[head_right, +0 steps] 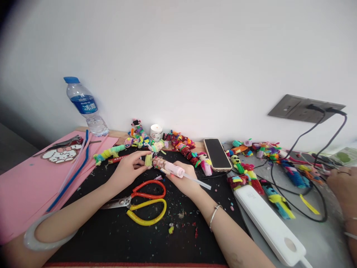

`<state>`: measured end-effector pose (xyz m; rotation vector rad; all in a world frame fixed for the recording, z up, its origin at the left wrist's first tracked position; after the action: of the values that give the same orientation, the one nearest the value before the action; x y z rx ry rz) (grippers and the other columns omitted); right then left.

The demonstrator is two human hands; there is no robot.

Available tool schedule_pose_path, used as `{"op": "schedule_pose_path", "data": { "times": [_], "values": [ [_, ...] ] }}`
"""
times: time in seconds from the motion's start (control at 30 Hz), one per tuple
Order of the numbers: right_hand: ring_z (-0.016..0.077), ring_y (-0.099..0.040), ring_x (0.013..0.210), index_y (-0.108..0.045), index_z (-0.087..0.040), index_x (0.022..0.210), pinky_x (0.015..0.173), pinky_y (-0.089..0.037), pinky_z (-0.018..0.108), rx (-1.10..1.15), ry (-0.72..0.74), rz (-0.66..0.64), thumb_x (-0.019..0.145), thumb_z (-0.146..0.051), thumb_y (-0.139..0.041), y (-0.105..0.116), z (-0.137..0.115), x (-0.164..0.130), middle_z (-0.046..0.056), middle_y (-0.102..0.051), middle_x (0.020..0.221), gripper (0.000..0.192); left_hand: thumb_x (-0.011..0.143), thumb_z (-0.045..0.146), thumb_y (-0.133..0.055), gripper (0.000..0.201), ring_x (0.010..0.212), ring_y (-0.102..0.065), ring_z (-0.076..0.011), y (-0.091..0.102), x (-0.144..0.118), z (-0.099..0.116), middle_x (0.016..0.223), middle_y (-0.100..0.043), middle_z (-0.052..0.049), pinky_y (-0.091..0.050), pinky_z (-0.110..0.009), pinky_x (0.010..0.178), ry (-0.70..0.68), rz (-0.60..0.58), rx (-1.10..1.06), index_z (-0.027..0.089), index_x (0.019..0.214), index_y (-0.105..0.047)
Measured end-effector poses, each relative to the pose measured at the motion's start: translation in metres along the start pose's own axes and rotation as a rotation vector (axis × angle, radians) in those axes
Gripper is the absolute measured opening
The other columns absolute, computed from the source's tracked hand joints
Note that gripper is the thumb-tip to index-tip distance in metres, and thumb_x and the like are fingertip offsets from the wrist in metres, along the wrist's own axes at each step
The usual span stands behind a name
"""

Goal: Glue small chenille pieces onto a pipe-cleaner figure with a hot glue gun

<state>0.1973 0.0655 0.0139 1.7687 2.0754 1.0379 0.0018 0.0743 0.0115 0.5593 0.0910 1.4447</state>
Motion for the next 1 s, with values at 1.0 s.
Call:
{"op": "schedule_pose_path", "data": {
  "times": [1.0],
  "values": [
    [0.0101,-0.049,0.051,-0.054,-0.02,0.067,0.047,-0.032,0.02,-0.157,0.038,-0.056,0.075,-0.033,-0.064,-0.002,-0.004,0.001,-0.004,-0.056,0.058,0.018,0.074,0.021,-0.057,0.041,0.077,-0.067,-0.0156,0.005,0.0,0.0,0.115,-0.061,-0.007,-0.058,-0.032,0.069,-0.006,0.052,0.001,0.022,0.115,-0.058]
  ]
}}
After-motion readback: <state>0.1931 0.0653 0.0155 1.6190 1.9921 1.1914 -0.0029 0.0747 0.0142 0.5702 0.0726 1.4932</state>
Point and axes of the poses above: each hand's wrist, its own x-axis towards the middle knuckle, its own y-axis out of the back of the hand, z = x × y, the point moved 6 cm from there along x, towards the middle knuckle
